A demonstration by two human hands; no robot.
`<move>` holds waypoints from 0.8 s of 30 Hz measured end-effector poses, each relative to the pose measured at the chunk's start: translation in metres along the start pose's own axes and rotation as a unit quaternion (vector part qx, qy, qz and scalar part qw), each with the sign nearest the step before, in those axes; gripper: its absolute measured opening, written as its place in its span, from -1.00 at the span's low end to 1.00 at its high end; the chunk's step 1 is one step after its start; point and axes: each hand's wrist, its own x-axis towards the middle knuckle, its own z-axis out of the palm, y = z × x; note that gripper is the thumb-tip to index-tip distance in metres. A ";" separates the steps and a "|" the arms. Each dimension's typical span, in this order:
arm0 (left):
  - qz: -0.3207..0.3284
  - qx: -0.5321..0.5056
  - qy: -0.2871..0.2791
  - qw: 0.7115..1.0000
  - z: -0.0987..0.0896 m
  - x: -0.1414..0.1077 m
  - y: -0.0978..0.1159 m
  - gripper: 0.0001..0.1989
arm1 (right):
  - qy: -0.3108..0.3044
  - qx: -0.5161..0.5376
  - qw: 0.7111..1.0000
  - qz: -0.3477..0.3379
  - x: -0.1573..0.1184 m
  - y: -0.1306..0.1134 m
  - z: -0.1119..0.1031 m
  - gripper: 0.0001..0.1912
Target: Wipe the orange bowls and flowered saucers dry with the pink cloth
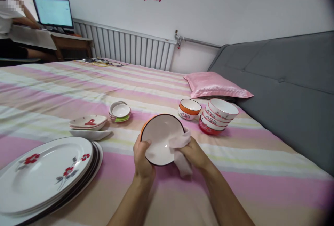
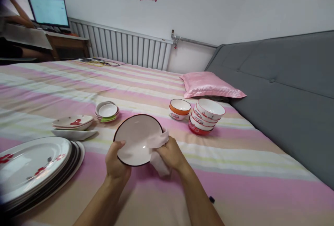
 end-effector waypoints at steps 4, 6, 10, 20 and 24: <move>-0.046 -0.005 0.119 0.992 -0.001 0.009 0.005 -0.81 | 0.048 -0.028 0.998 0.033 0.001 0.003 -0.014 -0.77; -0.073 -0.009 0.155 0.985 -0.001 0.012 0.009 -0.81 | 0.071 -0.068 0.994 0.051 0.002 0.007 -0.026 -0.73; -0.130 -0.022 0.196 0.972 -0.001 0.016 0.015 -0.77 | 0.123 -0.283 0.938 0.155 0.000 0.011 -0.052 -0.57; -0.143 -0.040 0.185 0.971 0.001 0.021 0.016 -0.83 | 0.077 0.042 0.985 0.150 -0.002 -0.020 -0.007 -0.33; -0.123 -0.029 0.152 0.980 0.002 0.022 0.014 -0.81 | 0.016 0.108 0.978 0.178 0.008 -0.009 0.030 -0.31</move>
